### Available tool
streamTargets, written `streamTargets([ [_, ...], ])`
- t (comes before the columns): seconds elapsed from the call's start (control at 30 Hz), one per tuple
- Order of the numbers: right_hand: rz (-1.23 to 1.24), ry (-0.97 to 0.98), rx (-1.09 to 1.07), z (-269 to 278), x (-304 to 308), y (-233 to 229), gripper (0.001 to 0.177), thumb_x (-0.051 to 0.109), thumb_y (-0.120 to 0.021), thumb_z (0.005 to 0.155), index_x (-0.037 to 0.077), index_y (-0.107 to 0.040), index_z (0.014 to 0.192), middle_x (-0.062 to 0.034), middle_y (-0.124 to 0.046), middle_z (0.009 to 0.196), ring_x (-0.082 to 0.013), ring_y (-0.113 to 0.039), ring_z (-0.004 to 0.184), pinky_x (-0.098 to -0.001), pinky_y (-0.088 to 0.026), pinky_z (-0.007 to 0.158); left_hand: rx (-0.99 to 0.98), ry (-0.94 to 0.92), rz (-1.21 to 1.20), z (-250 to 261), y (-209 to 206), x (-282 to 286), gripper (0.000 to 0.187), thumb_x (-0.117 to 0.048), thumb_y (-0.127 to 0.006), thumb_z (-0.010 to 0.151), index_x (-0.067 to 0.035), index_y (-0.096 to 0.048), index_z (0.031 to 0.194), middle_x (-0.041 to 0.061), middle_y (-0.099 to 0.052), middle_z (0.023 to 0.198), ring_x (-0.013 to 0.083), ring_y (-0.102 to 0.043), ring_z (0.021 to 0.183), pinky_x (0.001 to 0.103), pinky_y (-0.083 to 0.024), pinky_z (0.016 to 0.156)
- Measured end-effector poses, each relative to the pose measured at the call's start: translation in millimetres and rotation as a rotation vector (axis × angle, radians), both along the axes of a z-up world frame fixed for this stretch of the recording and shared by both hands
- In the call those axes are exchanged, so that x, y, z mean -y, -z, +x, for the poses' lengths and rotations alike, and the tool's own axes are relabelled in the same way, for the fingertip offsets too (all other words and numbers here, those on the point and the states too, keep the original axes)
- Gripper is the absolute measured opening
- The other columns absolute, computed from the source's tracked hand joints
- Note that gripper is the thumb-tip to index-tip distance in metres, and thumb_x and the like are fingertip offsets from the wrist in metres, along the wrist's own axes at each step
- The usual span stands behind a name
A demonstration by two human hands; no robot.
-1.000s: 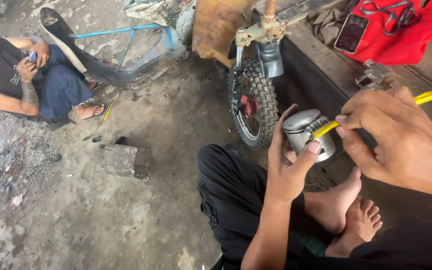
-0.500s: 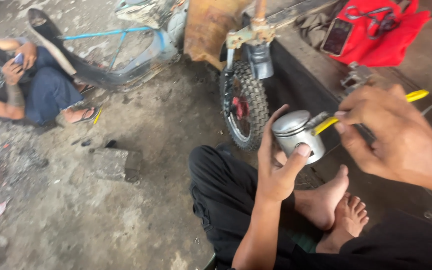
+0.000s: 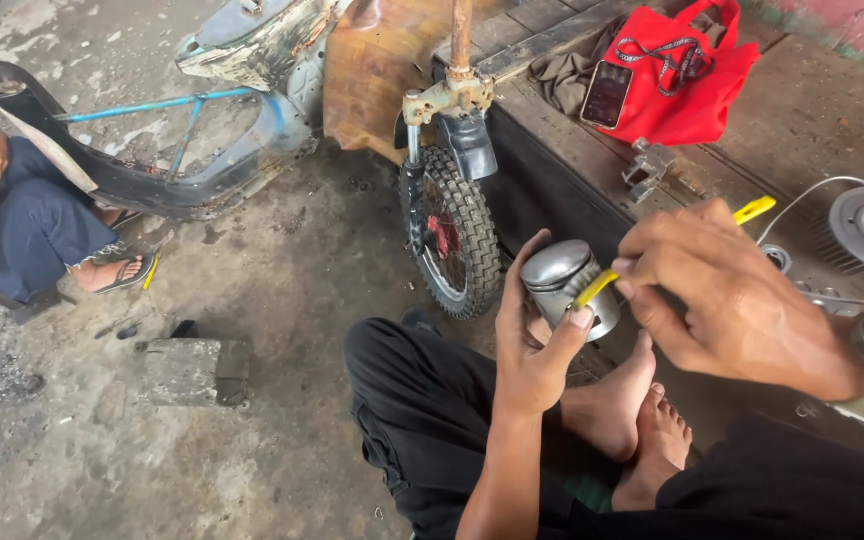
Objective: The person sits on the ground and uses a yellow-handled wire brush to scrub a metal piston held in their left hand. They rotate the piston to clean different sides and then place it on a wooden bench next to other engine components.
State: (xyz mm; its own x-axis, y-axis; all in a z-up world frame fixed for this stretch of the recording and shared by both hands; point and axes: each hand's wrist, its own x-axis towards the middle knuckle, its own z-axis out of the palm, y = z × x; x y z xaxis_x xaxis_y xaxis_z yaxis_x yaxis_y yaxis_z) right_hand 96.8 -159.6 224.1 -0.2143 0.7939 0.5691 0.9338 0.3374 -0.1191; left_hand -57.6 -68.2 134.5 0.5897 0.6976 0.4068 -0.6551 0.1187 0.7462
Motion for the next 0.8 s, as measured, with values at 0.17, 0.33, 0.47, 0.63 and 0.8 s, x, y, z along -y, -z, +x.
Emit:
streamTargets([
  [0.17, 0.006, 0.026, 0.009, 0.6, -1.3, 3.4, 0.002, 0.008, -0.057, 0.098, 0.007, -0.058, 0.097, -0.0088, -0.064, 0.103, -0.0232, -0.063, 0.084, -0.0398, -0.034, 0.075, -0.019, 0.016, -0.014, -0.3, -2.4, -1.0, 0.076, -0.026, -0.070, 0.095, -0.002, -0.033, 0.156, 0.018, -0.056, 0.141, 0.0250, -0.062, 0.121, 0.036, -0.055, 0.103],
  [0.33, -0.006, -0.033, -0.022, 2.4, -4.0, 1.9, 0.005, 0.007, -0.059, 0.097, 0.005, -0.059, 0.092, -0.0100, -0.065, 0.101, -0.0229, -0.065, 0.084, -0.0398, -0.036, 0.079, 0.000, 0.021, -0.048, -2.7, -1.0, -3.6, 0.074, -0.021, -0.069, 0.095, -0.001, -0.033, 0.157, 0.019, -0.055, 0.142, 0.0257, -0.061, 0.123, 0.036, -0.052, 0.108],
  [0.47, -0.012, 0.010, 0.021, 6.0, -3.5, 6.3, 0.008, 0.004, -0.063, 0.095, 0.006, -0.056, 0.097, -0.0108, -0.064, 0.105, -0.0236, -0.065, 0.091, -0.0415, -0.039, 0.085, 0.004, 0.016, -0.055, -2.7, -2.4, -4.2, 0.079, -0.028, -0.071, 0.094, -0.002, -0.032, 0.157, 0.018, -0.056, 0.142, 0.0242, -0.060, 0.124, 0.035, -0.051, 0.107],
  [0.63, -0.030, 0.001, 0.005, 3.8, -4.1, 2.1, 0.004, 0.006, -0.062, 0.095, 0.006, -0.059, 0.093, -0.0113, -0.065, 0.103, -0.0244, -0.065, 0.092, -0.0416, -0.041, 0.086, 0.013, 0.028, -0.049, -4.3, -1.4, -5.6, 0.079, -0.030, -0.071, 0.094, -0.002, -0.033, 0.156, 0.019, -0.055, 0.143, 0.0257, -0.060, 0.125, 0.036, -0.051, 0.108],
  [0.8, -0.032, 0.044, -0.014, 6.0, -5.0, 5.6, 0.010, 0.001, -0.066, 0.093, 0.006, -0.057, 0.095, -0.0124, -0.065, 0.107, -0.0224, -0.063, 0.084, -0.0408, -0.041, 0.089, 0.009, 0.025, -0.077, -3.4, -1.0, -8.5, 0.078, -0.032, -0.071, 0.093, -0.002, -0.035, 0.155, 0.018, -0.056, 0.142, 0.0250, -0.059, 0.127, 0.036, -0.050, 0.110],
])
